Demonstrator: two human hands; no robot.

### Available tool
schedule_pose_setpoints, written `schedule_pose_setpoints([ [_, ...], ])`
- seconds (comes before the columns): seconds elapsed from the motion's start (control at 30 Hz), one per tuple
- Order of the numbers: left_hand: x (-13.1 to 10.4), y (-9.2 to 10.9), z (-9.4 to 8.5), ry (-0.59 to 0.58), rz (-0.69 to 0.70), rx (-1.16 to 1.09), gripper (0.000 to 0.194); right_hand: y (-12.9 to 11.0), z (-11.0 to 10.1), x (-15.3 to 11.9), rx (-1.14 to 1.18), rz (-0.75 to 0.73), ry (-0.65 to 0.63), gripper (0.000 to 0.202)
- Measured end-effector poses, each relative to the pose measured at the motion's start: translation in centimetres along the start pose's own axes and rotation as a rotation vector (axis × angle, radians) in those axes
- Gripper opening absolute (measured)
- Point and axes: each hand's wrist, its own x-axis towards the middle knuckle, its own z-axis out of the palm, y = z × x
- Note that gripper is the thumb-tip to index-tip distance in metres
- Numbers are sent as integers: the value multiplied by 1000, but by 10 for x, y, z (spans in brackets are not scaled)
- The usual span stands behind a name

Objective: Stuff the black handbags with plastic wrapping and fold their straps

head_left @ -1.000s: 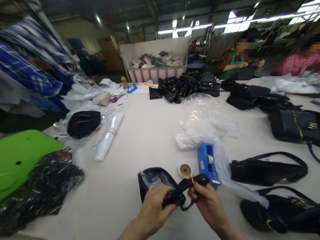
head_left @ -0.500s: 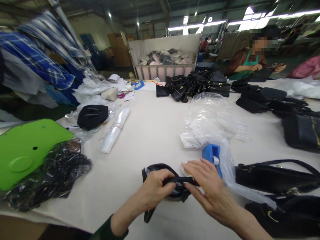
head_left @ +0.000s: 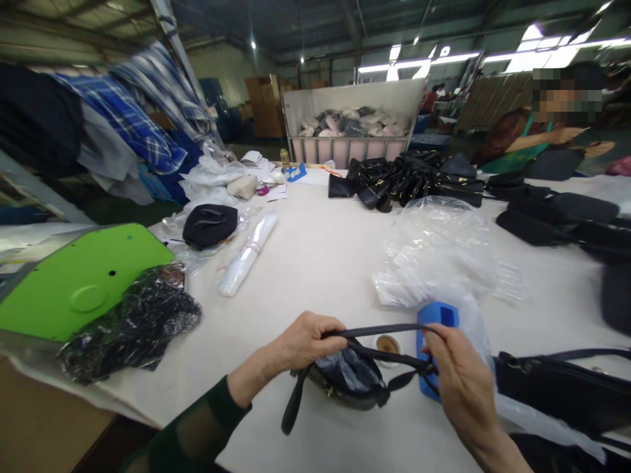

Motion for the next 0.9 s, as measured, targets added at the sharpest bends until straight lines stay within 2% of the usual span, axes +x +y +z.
schedule_pose_setpoints([
  [0.07,-1,-7,2,24,-28,-12,22,11,1,0,-71,64,2,33],
  [0.1,0,-7,4,28,-28,-17,22,13,2,0,-123,11,-2,33],
  [0.17,5,-1,9,24,6,10,21,5,9,3,-225,-219,-22,31],
  [0.23,11,12,13,-6,90,45,20,-13,17,6,-255,-474,-75,31],
  [0.27,14,19,14,-21,136,45,19,-22,21,8,-251,-554,-121,32],
  [0.33,19,28,14,-31,194,42,18,-35,25,13,-213,-576,-201,31],
  [0.37,20,29,13,-25,195,53,18,-36,25,16,-181,-517,-224,31],
  [0.43,20,22,7,2,146,105,19,-28,20,23,-92,-291,-224,28],
  [0.57,11,-12,-3,34,57,143,21,12,1,34,117,237,-164,26],
  [0.63,8,-24,-3,57,35,130,22,27,-3,36,131,378,-157,29],
  [0.67,7,-26,-3,68,28,123,22,29,-3,35,89,375,-144,30],
  [0.73,8,-24,0,77,24,105,22,22,2,33,-48,201,-103,33],
  [0.83,16,-9,3,45,49,90,22,-5,14,33,-197,-206,-96,38],
  [0.9,22,-1,3,24,67,68,22,-21,21,34,-220,-327,-104,40],
])
